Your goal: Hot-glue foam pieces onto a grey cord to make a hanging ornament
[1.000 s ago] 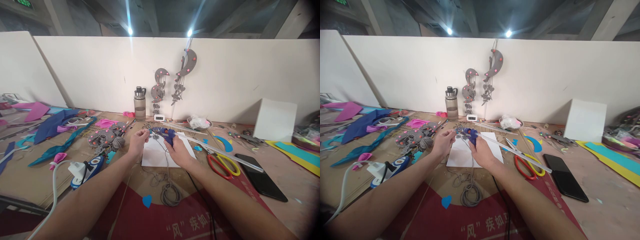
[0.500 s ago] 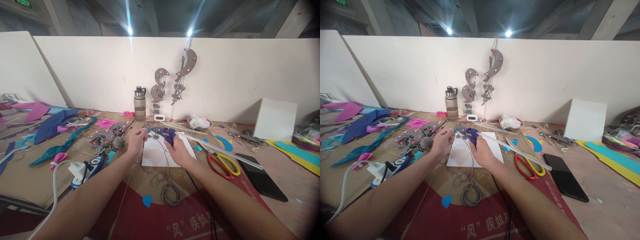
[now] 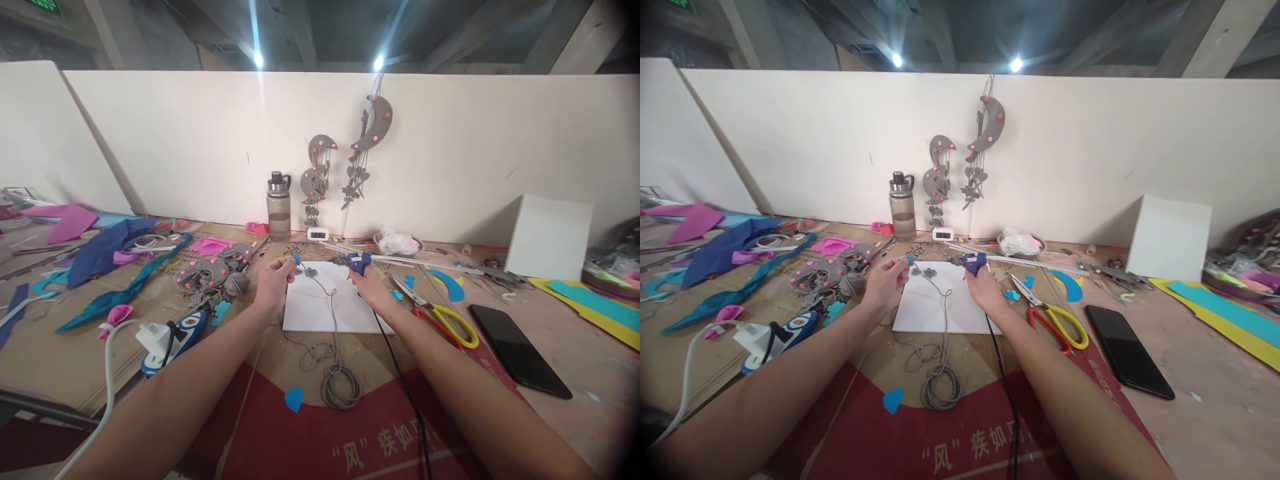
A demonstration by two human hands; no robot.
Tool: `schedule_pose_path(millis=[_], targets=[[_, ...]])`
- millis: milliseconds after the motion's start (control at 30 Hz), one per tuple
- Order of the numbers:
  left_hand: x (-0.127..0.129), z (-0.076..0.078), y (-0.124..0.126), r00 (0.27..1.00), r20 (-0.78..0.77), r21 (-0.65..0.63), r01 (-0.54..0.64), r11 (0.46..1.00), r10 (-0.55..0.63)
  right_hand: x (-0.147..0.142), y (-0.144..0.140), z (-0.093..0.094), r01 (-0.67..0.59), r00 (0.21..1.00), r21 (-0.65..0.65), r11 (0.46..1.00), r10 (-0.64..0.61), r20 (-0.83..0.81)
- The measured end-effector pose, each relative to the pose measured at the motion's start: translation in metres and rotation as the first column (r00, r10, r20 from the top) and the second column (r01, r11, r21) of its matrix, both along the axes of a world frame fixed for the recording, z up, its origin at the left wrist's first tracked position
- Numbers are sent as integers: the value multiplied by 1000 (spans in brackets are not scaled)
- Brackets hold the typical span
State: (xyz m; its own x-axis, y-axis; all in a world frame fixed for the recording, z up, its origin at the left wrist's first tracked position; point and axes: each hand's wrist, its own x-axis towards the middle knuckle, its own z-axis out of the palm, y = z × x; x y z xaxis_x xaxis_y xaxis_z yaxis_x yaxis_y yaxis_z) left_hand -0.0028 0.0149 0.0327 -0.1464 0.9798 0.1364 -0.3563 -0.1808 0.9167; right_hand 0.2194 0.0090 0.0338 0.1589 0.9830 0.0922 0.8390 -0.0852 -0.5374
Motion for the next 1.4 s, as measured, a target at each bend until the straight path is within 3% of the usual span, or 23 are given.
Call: schedule_pose_path(millis=[133, 267, 333, 433, 500, 567, 600, 700, 767, 833, 900, 1033, 1100, 1233, 1400], targets=[[4, 0, -2, 999, -30, 51, 20, 998, -19, 1, 0, -1, 35, 996, -55, 998, -30, 85], [9, 2, -8, 993, -119, 98, 34, 995, -22, -1, -8, 2, 31, 951, -53, 998, -13, 308], [10, 4, -12, 987, -160, 112, 39, 993, -20, -3, -13, 6, 34, 909, -27, 999, -19, 417], [12, 6, -17, 973, -230, 127, 49, 991, -19, -8, -22, 15, 5, 900, 111, 994, -53, 433], [12, 8, -20, 954, -300, 135, 42, 990, 1, -16, -28, 21, -115, 945, 282, 952, 17, 327], [12, 9, -23, 923, -384, 148, 30, 989, 30, -27, -33, 25, -232, 973, 437, 869, 202, 115], [12, 9, -25, 905, -422, 158, 26, 987, 44, -33, -36, 25, -266, 949, 477, 838, 314, -22], [14, 11, -28, 864, -498, 194, 31, 981, 71, -51, -39, 20, -328, 718, 427, 842, 516, -466], [15, 12, -30, 846, -528, 208, 36, 978, 81, -59, -39, 15, -366, 557, 338, 867, 495, -667], [16, 12, -31, 829, -552, 210, 30, 977, 93, -62, -38, 10, -365, 493, 289, 885, 447, -746], [16, 12, -31, 816, -569, 205, 15, 979, 106, -61, -36, 6, -319, 535, 303, 898, 434, -724], [18, 6, -30, 816, -573, 138, 11, 990, 71, -58, -38, 0, -171, 736, 426, 888, 403, -544], [19, -1, -29, 835, -548, 87, 6, 996, 43, -58, -40, -3, -141, 797, 470, 872, 381, -468], [22, -15, -24, 873, -486, 2, 46, 999, -39, -57, -41, -8, -152, 863, 516, 843, 368, -347], [22, -21, -22, 890, -444, -68, 83, 994, -105, -51, -37, -11, -226, 877, 537, 813, 410, -251]])
